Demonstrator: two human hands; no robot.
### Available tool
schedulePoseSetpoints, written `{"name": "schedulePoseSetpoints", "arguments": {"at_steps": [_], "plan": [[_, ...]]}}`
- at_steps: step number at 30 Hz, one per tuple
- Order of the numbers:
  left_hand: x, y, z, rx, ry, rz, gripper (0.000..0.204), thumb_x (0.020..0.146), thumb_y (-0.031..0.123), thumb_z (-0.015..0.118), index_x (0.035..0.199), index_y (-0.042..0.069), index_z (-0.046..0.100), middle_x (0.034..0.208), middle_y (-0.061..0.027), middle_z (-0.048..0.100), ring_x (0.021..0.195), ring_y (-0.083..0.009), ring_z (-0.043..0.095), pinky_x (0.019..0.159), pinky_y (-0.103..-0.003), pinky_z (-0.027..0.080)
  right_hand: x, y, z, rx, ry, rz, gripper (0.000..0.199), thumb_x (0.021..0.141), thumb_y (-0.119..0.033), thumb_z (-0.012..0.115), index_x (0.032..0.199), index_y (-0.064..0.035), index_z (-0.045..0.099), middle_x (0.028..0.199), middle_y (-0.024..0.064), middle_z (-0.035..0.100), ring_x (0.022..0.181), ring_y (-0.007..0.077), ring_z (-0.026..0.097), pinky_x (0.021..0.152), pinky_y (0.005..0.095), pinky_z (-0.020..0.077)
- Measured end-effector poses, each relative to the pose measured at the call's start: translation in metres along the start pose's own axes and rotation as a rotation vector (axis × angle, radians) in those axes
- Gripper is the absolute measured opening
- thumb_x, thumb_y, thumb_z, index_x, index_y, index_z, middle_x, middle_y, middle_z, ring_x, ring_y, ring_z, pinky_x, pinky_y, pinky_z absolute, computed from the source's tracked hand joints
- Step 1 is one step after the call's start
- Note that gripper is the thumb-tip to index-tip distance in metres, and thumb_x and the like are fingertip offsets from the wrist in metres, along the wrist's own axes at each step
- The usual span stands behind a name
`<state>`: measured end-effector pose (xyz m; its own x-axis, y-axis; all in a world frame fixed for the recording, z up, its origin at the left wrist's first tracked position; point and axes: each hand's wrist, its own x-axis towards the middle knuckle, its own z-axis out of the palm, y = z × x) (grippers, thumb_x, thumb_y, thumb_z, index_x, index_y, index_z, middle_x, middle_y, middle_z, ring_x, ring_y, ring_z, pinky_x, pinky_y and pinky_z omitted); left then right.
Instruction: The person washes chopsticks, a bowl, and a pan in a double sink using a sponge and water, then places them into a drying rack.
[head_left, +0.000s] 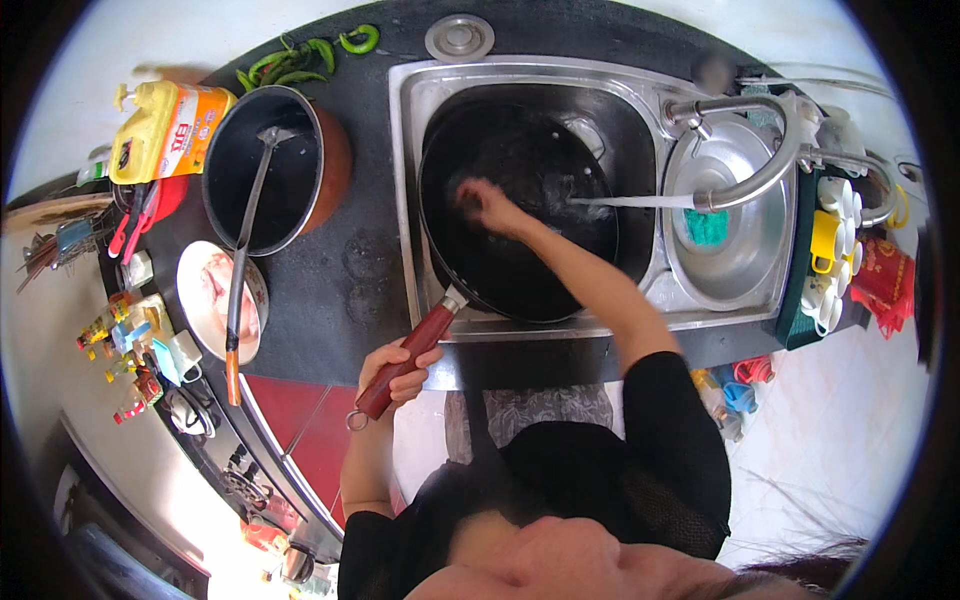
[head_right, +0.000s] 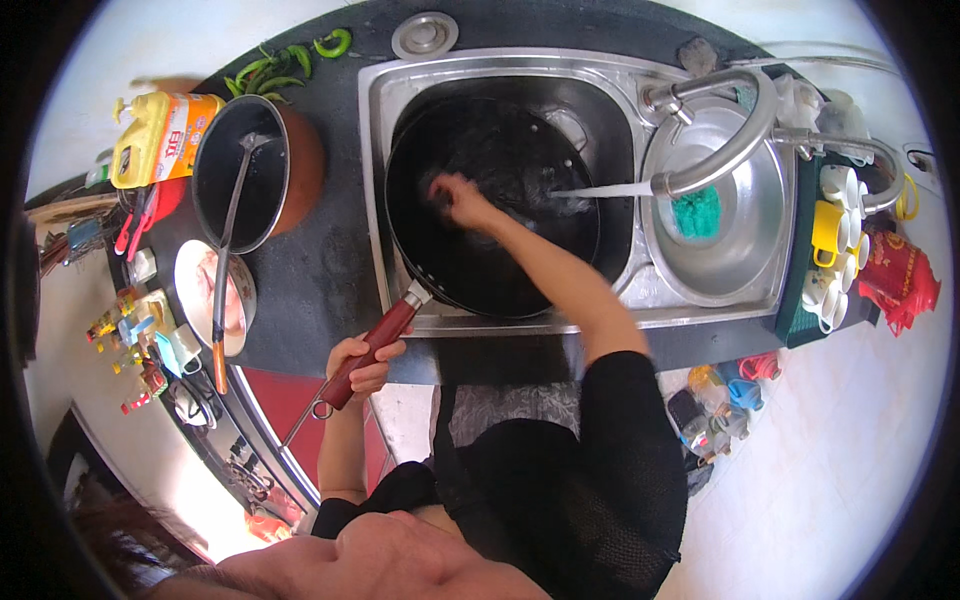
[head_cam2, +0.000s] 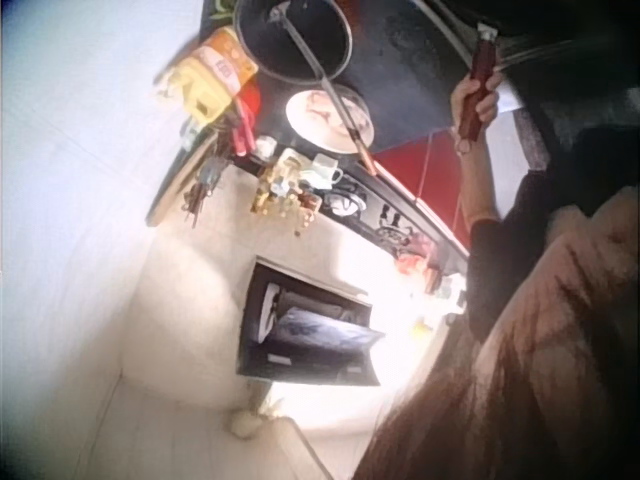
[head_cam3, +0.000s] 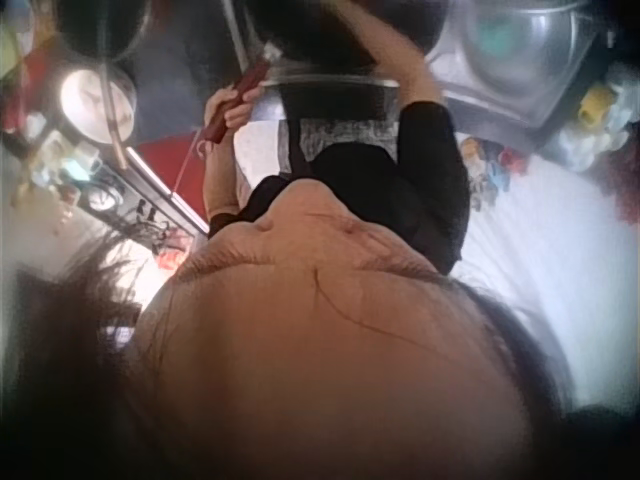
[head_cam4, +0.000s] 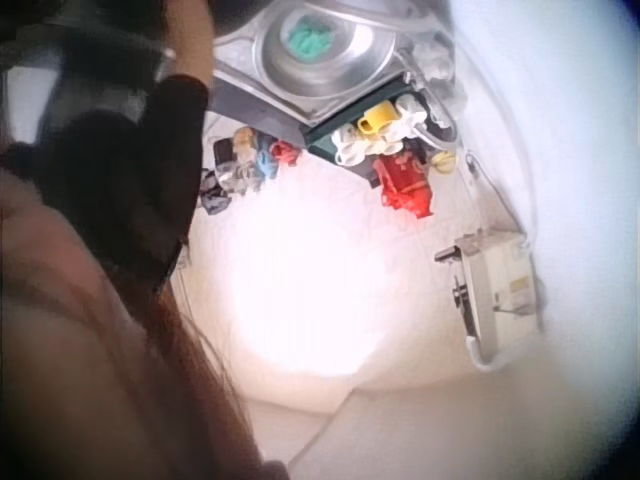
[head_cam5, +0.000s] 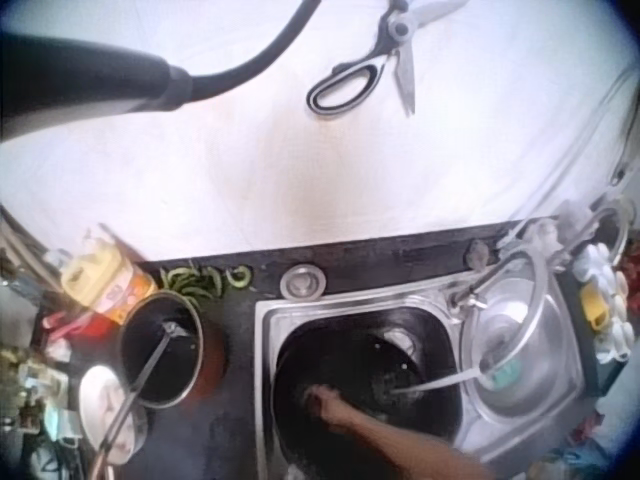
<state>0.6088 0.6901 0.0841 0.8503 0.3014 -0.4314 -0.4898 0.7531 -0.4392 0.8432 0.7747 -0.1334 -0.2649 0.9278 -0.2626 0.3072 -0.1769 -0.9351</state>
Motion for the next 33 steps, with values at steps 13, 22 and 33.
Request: {"name": "schedulePoseSetpoints", "arguments": {"at_steps": [13,22,33], "plan": [[0.001,0.001,-0.009,-0.001,-0.048,0.006,0.058,0.076,0.005,0.044,0.122,-0.008,0.012,0.079,-0.0133,0.038,0.043,-0.0137,0.046,0.035,-0.022,0.042,-0.03,0.001,-0.013,-0.158,-0.233,0.085,0.038,0.068,-0.009,0.058,0.105,-0.0127,0.051,0.099,0.0116,0.053,0.093,0.029,0.049,0.078,0.0382,0.041],[0.001,0.0,-0.006,-0.015,-0.078,-0.017,0.057,0.076,0.005,0.043,0.123,-0.008,0.012,0.079,-0.0128,0.037,0.043,-0.0141,0.046,0.036,-0.022,0.043,-0.074,-0.037,-0.058,-0.438,-0.51,0.298,0.031,0.073,-0.023,0.059,0.1,-0.0076,0.053,0.092,0.013,0.058,0.086,0.0268,0.054,0.072,0.0339,0.0425],[0.002,-0.001,-0.009,0.014,-0.128,-0.001,0.059,0.077,0.006,0.042,0.124,-0.01,0.009,0.08,-0.0122,0.037,0.045,-0.0127,0.047,0.035,-0.022,0.042,-0.124,-0.001,-0.126,-0.66,-0.932,0.277,0.025,0.074,-0.018,0.054,0.097,-0.0114,0.058,0.106,0.0102,0.053,0.1,0.0246,0.049,0.083,0.0333,0.0401]]}}
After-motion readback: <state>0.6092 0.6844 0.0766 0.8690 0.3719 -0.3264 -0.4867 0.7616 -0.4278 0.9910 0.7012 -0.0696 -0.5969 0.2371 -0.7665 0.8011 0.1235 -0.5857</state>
